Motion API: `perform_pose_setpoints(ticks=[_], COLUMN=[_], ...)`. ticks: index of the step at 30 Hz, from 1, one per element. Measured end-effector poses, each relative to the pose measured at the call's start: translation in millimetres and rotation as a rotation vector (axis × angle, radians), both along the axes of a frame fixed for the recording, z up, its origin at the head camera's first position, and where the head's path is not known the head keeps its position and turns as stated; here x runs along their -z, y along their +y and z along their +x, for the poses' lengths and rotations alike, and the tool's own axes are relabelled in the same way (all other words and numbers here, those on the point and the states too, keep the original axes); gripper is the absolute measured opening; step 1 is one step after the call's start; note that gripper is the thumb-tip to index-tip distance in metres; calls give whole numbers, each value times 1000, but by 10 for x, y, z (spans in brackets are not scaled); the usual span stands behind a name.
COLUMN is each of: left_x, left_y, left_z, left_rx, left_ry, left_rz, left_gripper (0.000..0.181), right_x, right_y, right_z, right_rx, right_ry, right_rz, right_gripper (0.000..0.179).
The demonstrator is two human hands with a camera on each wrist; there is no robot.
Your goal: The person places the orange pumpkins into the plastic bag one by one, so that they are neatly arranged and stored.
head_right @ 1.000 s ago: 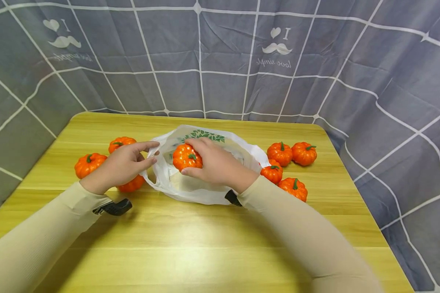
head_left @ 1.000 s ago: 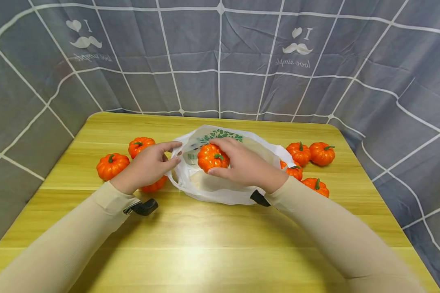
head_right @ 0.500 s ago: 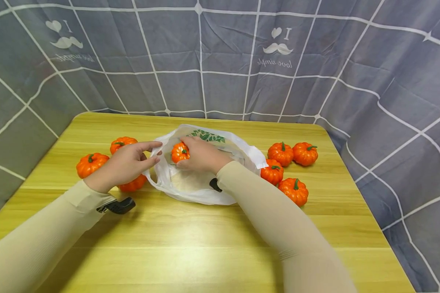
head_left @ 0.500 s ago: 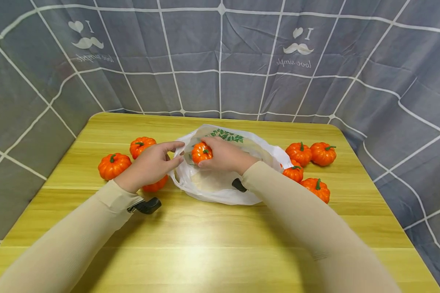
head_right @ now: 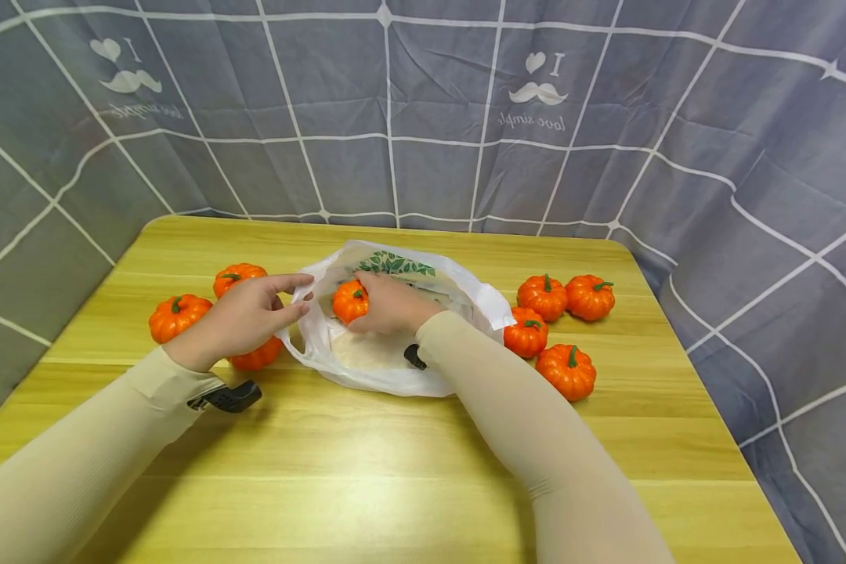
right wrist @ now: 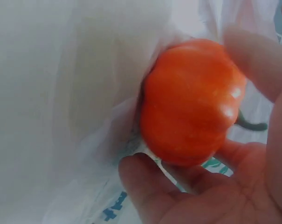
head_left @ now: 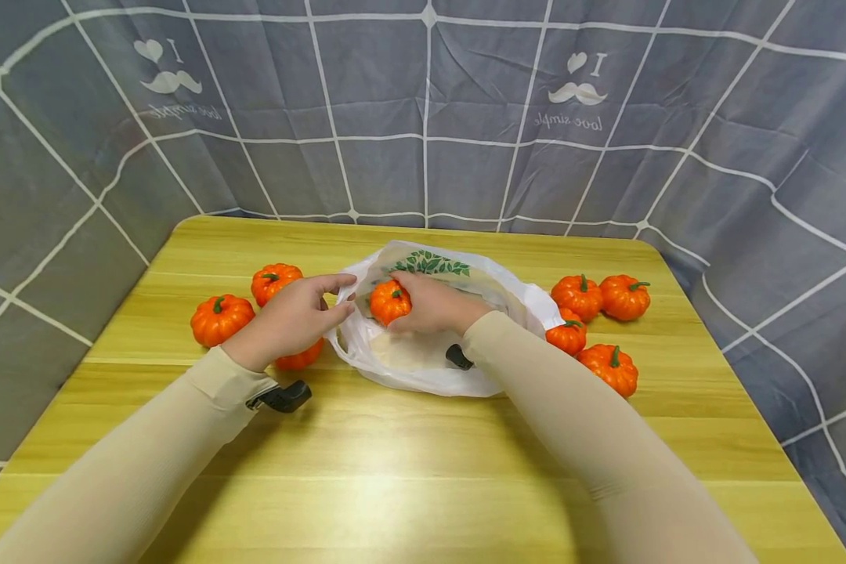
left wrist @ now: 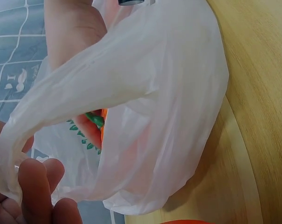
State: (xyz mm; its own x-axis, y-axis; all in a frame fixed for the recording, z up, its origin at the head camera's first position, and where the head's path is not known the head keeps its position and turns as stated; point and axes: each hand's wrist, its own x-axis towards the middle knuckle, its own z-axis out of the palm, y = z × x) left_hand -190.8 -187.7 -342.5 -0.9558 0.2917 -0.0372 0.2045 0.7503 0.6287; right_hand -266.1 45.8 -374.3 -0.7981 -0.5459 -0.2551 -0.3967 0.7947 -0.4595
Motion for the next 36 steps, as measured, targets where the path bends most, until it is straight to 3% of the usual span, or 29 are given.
perform_pose_setpoints(ticks=[12, 19, 28, 36], left_x=[12, 24, 12, -8], left_y=[8, 11, -9, -6], left_z=[-2, -6, 2, -6], left_rx=[1, 2, 4, 9], left_ry=[-6, -6, -10, -12], left_rz=[-13, -15, -18, -25], left_gripper=[52, 53, 53, 53], right_x=[18, -20, -272, -689], right_y=[-68, -45, 65, 392], right_z=[1, 75, 372, 772], right_rx=[38, 57, 32, -32], right_ry=[26, 51, 122, 217], right_rz=[-23, 14, 16, -12], right_gripper=[92, 94, 91, 84])
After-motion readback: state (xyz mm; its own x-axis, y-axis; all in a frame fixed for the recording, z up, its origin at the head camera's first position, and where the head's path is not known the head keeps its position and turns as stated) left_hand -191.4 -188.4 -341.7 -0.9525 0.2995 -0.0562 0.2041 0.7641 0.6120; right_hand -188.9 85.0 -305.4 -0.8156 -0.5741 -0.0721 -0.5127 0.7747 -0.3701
